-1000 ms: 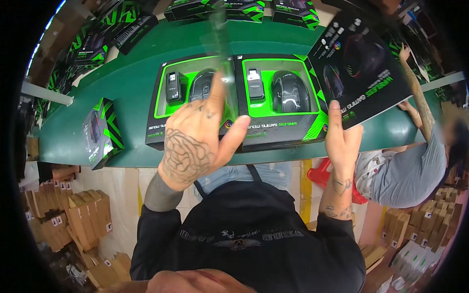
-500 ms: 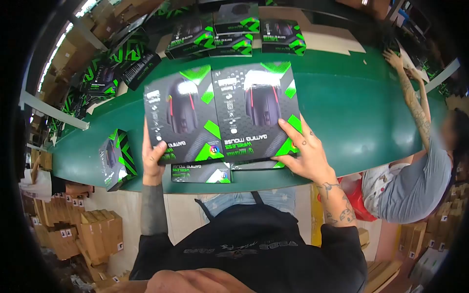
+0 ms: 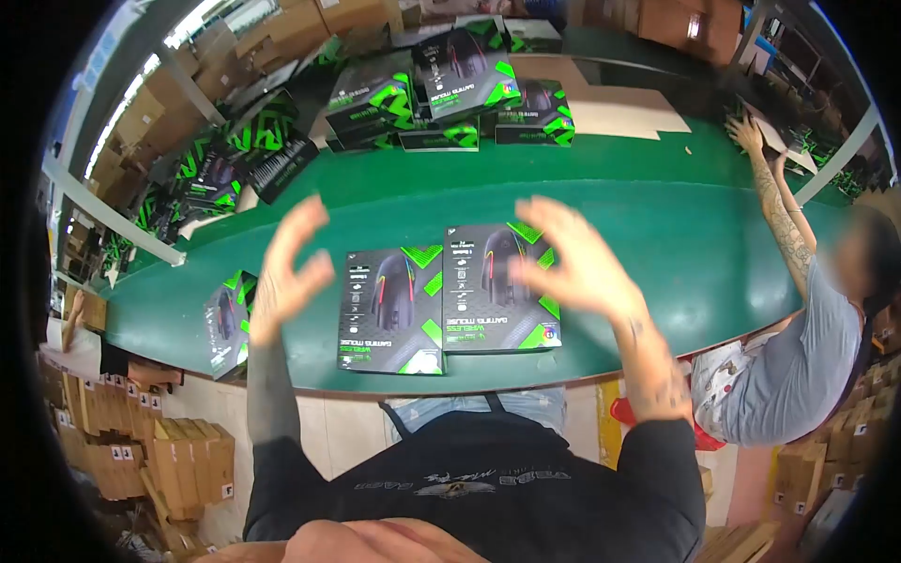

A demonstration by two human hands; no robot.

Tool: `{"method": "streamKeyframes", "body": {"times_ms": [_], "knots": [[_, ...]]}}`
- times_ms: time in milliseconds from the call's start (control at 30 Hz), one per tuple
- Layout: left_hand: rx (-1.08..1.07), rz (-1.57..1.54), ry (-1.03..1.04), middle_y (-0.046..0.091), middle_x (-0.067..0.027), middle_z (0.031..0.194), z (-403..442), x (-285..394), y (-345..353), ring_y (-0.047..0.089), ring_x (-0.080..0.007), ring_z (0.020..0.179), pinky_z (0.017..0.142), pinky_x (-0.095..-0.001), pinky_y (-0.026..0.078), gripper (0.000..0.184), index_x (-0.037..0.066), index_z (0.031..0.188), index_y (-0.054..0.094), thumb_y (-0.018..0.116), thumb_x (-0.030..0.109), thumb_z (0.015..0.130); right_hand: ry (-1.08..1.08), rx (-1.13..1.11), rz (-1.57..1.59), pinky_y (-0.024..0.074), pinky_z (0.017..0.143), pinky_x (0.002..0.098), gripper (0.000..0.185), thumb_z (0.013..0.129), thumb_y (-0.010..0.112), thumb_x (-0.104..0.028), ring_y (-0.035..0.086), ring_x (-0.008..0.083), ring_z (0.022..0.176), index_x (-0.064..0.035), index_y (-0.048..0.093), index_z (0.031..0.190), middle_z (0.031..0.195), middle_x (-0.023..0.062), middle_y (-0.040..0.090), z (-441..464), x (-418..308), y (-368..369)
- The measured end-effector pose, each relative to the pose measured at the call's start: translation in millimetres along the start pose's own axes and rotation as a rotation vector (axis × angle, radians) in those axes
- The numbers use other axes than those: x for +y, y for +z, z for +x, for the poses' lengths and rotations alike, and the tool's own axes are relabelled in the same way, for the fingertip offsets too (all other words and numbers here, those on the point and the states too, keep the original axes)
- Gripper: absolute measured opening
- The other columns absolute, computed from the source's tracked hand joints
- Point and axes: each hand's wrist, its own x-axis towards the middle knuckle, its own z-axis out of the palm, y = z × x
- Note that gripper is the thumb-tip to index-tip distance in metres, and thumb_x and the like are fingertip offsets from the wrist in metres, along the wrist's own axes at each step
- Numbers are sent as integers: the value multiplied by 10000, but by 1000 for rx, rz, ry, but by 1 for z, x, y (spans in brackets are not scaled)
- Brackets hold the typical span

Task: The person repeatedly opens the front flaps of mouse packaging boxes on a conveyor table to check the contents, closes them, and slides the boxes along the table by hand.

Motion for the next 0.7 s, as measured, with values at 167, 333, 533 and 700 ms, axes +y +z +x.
{"method": "streamKeyframes", "body": {"times_ms": [167,333,533,700], "knots": [[-317,203,-68,105,-297,1572,-94,21,69,186,-467,1445,1146,-503,283,1267,43,1501,287,909,523,506,102,-130,-93,323,1130,491,917,688,832,-454,268,438,1421,-92,439,1433,1525,231,306,-73,-37,58],[-45,81,-232,141,-297,1568,-109,19,84,335,-446,1390,1054,-469,426,1229,30,1457,367,939,471,463,82,-7,-103,374,1095,465,826,695,842,-392,367,398,1379,-56,505,1370,1486,201,391,-76,-30,72],[266,195,-100,233,-300,1534,-120,26,94,490,-425,1279,976,-451,502,1103,55,1475,317,933,303,593,36,85,-36,383,1085,461,761,708,837,-372,457,409,1311,-28,541,1318,1387,185,520,-76,-26,74],[621,-137,260,388,-300,1431,-103,51,144,492,-428,1270,900,-446,540,1088,72,1498,187,898,221,689,34,306,91,418,1042,416,576,810,762,-352,569,358,1199,16,596,1221,1229,188,629,-81,-22,87]]}}
